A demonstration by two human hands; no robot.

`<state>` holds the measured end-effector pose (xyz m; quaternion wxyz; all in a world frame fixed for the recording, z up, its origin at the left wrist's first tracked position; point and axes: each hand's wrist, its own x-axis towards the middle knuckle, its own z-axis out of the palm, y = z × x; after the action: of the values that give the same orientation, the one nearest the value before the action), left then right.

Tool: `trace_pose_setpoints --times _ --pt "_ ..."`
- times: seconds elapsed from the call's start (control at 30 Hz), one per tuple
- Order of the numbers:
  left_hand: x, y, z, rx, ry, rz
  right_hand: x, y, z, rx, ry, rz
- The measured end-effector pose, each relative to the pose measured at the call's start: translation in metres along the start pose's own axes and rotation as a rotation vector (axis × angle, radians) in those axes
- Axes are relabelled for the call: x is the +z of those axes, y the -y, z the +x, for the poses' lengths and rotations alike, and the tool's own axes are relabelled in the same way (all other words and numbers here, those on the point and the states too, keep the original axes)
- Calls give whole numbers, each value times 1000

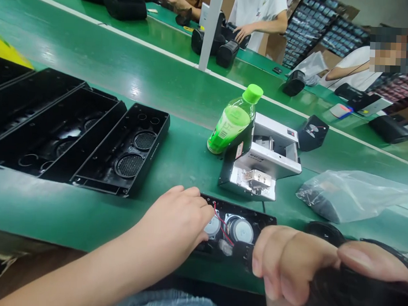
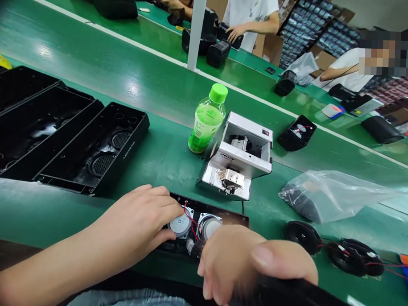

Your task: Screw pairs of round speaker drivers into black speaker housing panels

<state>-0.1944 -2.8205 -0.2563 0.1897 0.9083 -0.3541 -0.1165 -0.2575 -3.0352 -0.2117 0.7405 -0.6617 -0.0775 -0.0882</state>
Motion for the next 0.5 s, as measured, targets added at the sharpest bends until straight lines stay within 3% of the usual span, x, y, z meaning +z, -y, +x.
trace_pose_setpoints --times 0.2,0.5 --pt "0 -1 1 -10 28 -12 -10 -9 2 55 -7 0" --pt "-3 -2 4 -6 60 9 6 -9 5 50 -36 -20"
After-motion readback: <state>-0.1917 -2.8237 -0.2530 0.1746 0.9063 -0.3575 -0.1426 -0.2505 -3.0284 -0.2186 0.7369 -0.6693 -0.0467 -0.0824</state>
